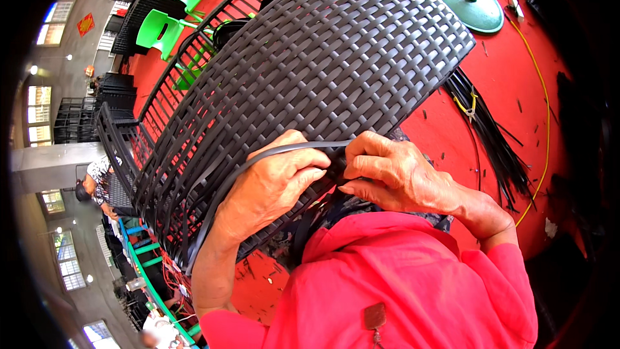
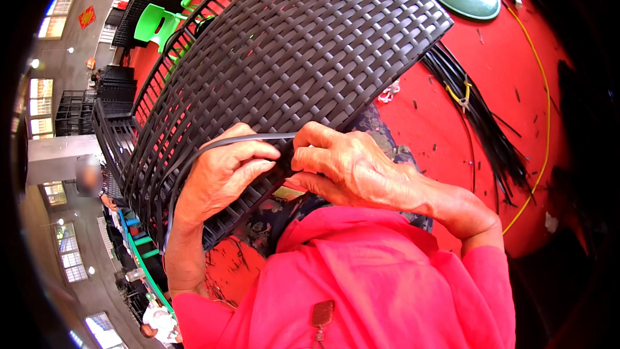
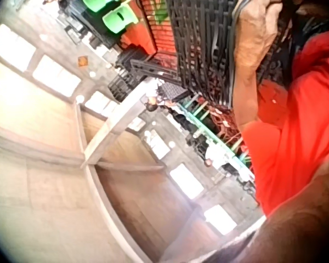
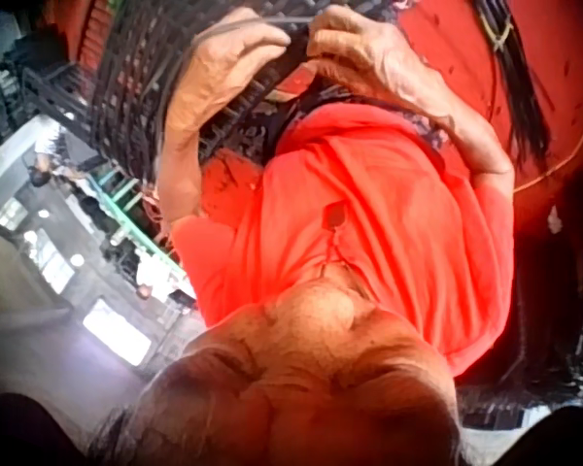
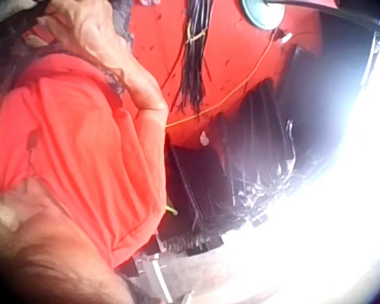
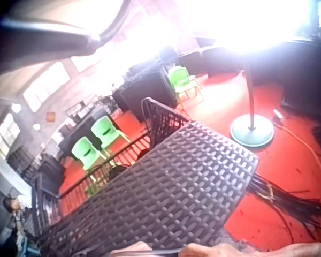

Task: The person weaves black plastic strips onto the frame of a chair, threading the strips through the existing weave and using a pair of shears to trim excess material.

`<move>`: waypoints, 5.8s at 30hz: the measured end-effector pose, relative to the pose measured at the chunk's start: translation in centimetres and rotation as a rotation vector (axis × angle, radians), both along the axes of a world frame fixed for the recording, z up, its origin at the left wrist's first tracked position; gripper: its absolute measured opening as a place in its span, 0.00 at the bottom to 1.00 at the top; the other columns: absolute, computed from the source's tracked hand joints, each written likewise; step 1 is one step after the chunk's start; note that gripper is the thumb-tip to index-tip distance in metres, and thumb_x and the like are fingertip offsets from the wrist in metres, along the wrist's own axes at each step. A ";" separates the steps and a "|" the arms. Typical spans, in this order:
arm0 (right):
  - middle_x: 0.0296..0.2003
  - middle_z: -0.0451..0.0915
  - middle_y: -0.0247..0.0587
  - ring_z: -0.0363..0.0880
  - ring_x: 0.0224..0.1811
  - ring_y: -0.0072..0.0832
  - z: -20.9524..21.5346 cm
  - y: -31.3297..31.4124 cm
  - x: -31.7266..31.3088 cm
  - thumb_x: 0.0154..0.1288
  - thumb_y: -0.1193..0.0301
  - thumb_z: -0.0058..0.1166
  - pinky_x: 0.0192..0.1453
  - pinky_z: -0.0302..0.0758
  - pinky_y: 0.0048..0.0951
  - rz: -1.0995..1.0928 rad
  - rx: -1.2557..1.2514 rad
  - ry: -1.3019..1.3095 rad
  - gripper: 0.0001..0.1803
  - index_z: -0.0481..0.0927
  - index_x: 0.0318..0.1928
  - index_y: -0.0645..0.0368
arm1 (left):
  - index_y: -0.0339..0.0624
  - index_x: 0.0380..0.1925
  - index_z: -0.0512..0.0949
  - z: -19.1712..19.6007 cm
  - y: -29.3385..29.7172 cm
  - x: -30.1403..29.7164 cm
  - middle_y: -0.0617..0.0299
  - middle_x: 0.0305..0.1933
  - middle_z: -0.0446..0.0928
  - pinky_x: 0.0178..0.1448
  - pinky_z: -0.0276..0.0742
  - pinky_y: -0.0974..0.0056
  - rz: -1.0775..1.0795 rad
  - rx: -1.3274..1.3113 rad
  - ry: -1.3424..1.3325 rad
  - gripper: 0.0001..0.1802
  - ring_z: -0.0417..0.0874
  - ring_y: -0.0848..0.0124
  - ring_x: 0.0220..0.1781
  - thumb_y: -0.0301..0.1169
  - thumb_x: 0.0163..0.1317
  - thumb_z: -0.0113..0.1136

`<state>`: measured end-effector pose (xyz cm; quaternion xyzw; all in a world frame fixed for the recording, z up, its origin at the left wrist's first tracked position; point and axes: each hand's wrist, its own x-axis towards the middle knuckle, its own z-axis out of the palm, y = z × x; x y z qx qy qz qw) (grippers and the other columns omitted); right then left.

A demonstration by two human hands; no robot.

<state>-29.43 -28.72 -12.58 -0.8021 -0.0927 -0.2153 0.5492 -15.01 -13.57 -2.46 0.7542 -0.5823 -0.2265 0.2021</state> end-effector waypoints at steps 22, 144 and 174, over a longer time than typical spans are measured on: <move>0.31 0.75 0.40 0.79 0.26 0.38 0.5 1.0 0.2 0.56 0.75 0.59 0.25 0.73 0.37 -0.091 -0.239 0.085 0.12 0.80 0.42 0.58 | 0.38 0.33 0.78 -2.0 4.7 -2.6 0.55 0.31 0.74 0.35 0.74 0.60 0.207 -0.171 -0.372 0.11 0.78 0.59 0.33 0.20 0.48 0.67; 0.39 0.79 0.43 0.81 0.35 0.37 1.7 5.1 2.5 0.53 0.77 0.64 0.33 0.80 0.32 -0.176 -0.245 -0.129 0.23 0.76 0.51 0.61 | 0.41 0.34 0.82 -1.1 10.2 -2.1 0.58 0.37 0.78 0.44 0.75 0.61 0.480 -0.489 -0.470 0.10 0.80 0.61 0.40 0.24 0.49 0.70; 0.33 0.82 0.46 0.82 0.32 0.42 4.2 4.4 4.5 0.64 0.75 0.55 0.33 0.79 0.35 0.081 -0.255 0.204 0.09 0.76 0.45 0.61 | 0.49 0.36 0.75 -1.7 8.4 2.7 0.64 0.38 0.73 0.52 0.65 0.57 0.285 -0.263 -0.884 0.18 0.76 0.64 0.44 0.25 0.44 0.68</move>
